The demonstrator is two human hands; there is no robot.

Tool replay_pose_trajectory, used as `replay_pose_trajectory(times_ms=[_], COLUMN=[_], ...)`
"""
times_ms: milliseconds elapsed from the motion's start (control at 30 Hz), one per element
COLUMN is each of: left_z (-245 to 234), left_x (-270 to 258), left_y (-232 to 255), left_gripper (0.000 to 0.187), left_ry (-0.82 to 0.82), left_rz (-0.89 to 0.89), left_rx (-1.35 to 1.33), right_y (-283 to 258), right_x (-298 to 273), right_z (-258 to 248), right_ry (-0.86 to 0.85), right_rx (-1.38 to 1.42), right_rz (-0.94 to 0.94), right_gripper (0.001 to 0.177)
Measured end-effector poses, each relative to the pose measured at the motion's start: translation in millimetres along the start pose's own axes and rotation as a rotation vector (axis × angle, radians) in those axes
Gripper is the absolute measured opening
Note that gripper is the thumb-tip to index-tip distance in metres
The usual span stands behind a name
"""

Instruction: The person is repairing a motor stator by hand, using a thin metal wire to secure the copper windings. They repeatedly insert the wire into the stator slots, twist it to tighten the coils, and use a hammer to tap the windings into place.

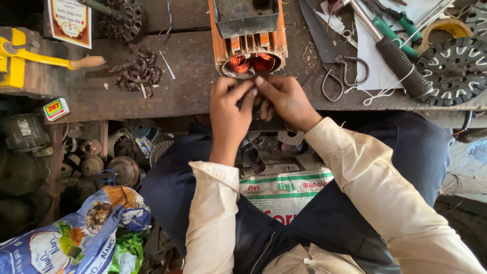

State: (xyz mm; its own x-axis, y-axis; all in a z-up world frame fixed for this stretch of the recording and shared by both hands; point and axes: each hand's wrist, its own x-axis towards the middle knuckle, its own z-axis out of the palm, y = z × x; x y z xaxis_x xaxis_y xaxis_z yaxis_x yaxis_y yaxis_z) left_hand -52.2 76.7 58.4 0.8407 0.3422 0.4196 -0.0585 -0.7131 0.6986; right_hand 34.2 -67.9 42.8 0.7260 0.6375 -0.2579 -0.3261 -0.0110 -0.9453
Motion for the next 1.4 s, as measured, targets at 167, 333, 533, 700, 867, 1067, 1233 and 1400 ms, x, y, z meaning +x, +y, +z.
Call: replay_pose_trajectory(times_ms=[167,333,533,700,867,1067,1233,1400], left_z=[6,17,13,7,6,2,-9,-2], left_x=[-5,-2,-8,-2,-1,-10,9,56], left_y=[5,-4,-6,-22,-27,-14,-3,-9], left_gripper=[0.024,0.02,0.024,0.022,0.028,0.031,0.075,0.097], left_ry=[0.098,0.187,0.129,0.008,-0.011,0.084,0.218,0.142], left_rz=[0.173,0.126,0.361,0.42,0.5,0.171,-0.113,0.138], left_rx=[0.1,-0.02,0.304,0.522,0.548,0.11,0.007,0.185], right_y=[-14,-33,-43,-42,-42,-60,-74,-101], right_x=[-18,-42,-53,-55,-57,-62,-58,-46], right_z=[10,10,-2,-4,-1,-22,-50,-91], right_ry=[0.251,0.266,0.303,0.32,0.352,0.441,0.482,0.494], right_rx=[-0.801,-0.955,-0.985,-1.052,-1.133,-1.097,-1.124,-1.26], right_rz=[-0.512,-0.607,-0.62,-0.637,-0.625,-0.696,-0.785,-0.959], right_gripper=[0.019,0.016,0.011,0.009,0.009,0.007,0.009,0.01])
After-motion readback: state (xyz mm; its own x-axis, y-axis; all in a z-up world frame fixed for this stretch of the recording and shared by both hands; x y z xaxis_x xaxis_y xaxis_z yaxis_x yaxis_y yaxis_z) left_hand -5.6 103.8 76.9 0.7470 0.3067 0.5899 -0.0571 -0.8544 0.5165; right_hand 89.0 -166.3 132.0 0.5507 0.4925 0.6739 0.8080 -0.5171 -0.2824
